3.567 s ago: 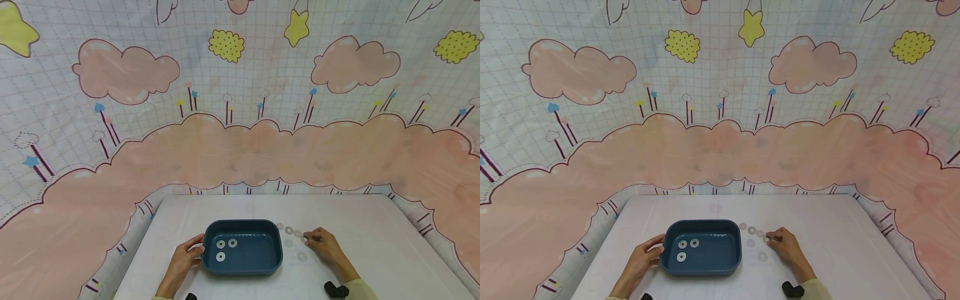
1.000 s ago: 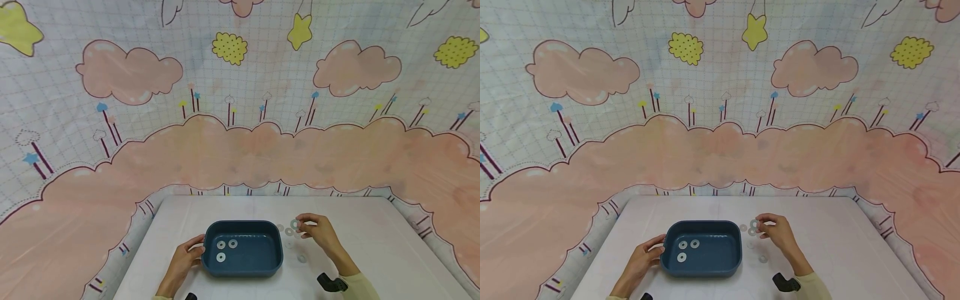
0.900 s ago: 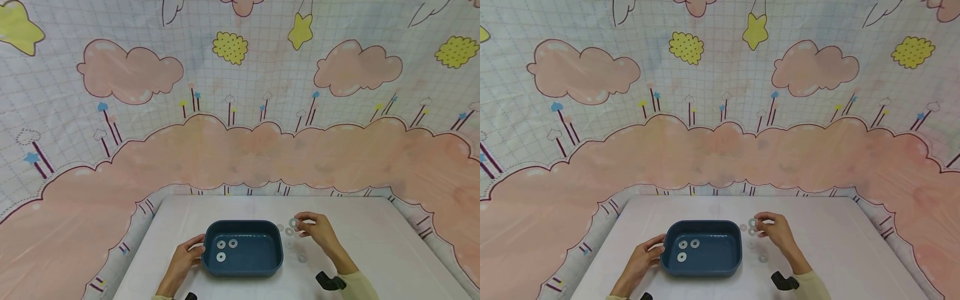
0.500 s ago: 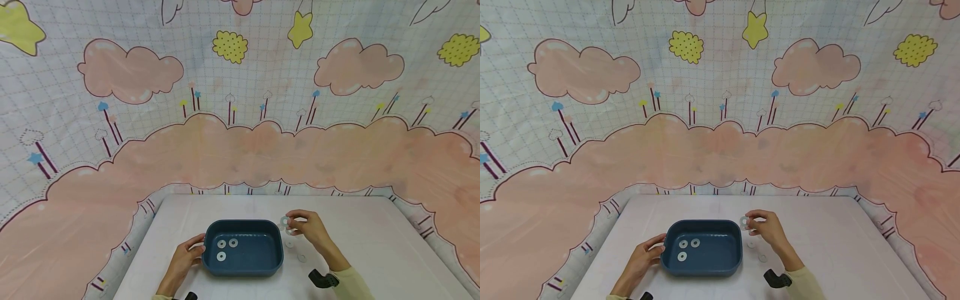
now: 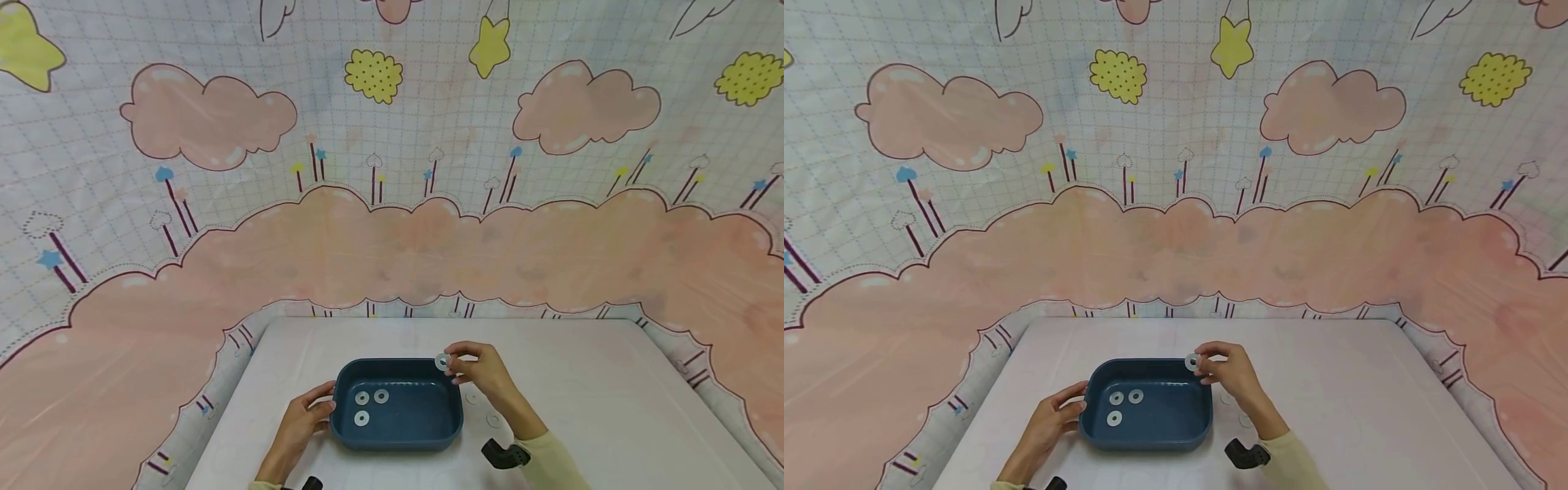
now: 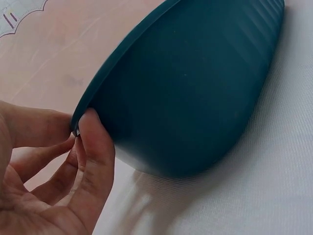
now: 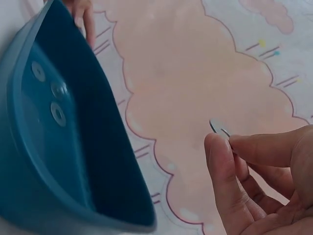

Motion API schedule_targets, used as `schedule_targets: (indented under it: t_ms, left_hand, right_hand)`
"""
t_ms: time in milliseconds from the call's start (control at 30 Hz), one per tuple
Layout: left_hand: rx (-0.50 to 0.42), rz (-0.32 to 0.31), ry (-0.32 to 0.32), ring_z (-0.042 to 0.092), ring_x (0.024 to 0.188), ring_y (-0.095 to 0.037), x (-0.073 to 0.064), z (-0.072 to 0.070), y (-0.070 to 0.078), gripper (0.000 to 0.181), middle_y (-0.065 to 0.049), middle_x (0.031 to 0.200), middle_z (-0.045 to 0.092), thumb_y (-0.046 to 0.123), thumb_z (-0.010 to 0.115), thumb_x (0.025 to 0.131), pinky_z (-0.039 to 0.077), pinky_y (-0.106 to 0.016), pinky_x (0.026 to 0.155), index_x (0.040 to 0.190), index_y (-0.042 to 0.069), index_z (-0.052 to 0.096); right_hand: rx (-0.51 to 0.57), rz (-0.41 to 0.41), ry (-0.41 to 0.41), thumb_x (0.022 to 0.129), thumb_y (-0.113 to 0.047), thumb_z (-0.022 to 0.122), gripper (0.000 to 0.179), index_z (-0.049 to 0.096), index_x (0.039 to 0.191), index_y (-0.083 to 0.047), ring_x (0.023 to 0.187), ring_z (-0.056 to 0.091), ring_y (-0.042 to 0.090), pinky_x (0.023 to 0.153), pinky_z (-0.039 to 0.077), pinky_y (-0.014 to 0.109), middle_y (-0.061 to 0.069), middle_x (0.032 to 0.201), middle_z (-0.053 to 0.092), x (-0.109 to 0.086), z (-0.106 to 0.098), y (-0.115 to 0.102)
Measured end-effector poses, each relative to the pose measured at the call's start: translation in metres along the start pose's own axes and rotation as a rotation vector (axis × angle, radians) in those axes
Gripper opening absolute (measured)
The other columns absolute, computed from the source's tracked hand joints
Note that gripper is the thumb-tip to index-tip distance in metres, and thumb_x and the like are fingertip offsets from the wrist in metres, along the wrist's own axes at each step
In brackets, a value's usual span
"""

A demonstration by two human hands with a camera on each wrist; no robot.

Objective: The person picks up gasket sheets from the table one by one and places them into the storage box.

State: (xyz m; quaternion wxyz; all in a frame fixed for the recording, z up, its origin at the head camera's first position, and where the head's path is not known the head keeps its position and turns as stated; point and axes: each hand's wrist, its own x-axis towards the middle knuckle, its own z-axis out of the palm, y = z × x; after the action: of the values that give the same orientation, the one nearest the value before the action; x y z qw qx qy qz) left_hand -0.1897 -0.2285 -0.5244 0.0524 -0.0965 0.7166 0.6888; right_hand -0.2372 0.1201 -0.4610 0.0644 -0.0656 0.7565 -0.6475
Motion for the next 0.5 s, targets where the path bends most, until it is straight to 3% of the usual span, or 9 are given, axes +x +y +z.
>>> schedule_targets:
  t_ms: [500]
  left_hand:
    - [-0.002,0.000,0.007,0.064,0.088,-0.021,0.001,0.001,-0.001,0.046,-0.017,0.123,0.061,0.000,0.062,0.089,0.054,-0.029,0.064,0.135,-0.001,0.057]
  right_hand:
    - [0.108,0.008,-0.075,0.090,-0.003,0.065,0.026,0.063,0.114,0.008,0.079,0.072,0.018,0.067,0.059,0.028,0.006,0.090,0.062,0.004,0.037,0.003]
